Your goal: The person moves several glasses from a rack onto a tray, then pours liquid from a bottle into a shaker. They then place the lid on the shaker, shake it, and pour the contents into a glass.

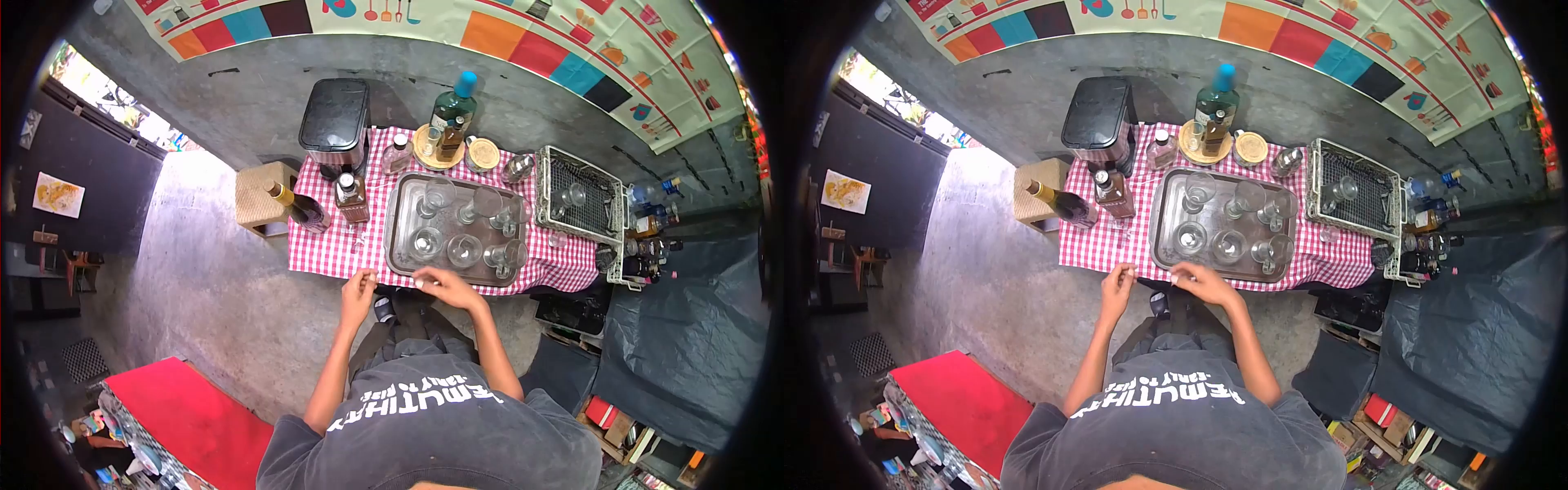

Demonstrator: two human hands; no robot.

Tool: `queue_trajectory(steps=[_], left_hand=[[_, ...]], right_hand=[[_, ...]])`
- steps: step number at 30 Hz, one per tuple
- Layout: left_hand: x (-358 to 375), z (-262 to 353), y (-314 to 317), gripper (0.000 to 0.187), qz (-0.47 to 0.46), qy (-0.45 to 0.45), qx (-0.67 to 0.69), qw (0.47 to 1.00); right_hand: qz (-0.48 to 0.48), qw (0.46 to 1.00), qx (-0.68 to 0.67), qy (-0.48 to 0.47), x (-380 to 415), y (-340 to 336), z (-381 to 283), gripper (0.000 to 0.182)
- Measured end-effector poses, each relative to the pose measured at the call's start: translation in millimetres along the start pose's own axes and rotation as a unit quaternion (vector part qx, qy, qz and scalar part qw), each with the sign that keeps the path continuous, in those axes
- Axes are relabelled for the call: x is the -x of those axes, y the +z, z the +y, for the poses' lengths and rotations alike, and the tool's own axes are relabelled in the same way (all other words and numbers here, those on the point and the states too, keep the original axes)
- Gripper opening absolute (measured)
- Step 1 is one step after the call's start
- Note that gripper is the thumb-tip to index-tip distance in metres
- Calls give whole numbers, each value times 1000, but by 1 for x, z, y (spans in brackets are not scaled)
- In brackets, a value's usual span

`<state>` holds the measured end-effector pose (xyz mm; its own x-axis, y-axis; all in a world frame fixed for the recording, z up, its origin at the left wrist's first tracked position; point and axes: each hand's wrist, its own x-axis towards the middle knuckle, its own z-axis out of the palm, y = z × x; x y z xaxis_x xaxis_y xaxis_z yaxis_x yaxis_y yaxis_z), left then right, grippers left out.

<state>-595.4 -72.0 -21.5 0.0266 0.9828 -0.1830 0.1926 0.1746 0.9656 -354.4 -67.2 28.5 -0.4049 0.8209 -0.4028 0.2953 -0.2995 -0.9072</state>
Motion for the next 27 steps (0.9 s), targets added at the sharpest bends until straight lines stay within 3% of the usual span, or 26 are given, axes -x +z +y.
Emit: queue_trajectory(steps=[4,9,11,14,20,25,27], left_hand=[[-28,52,3,17,77,80,-57,992],[-80,74,5,49,220,222,-139,940],[-100,69,7,68,227,211,-145,940],[-120,68,7,75,256,214,-213,918],[-151,56,3,52,251,211,-122,937],[-168,60,-6,41,237,242,-130,932],[-172,64,-11,37,185,236,-111,948]], right_hand=[[69,995,-29,-71,-31,-14,-53,30],[81,986,-2,-149,-88,-19,-93,32],[121,964,46,-233,-111,-16,-101,35],[120,953,87,-265,-138,-10,-106,41],[141,939,106,-294,-160,1,-124,51],[151,924,165,-311,-172,3,-121,49],[165,916,187,-314,-174,5,-123,46]])
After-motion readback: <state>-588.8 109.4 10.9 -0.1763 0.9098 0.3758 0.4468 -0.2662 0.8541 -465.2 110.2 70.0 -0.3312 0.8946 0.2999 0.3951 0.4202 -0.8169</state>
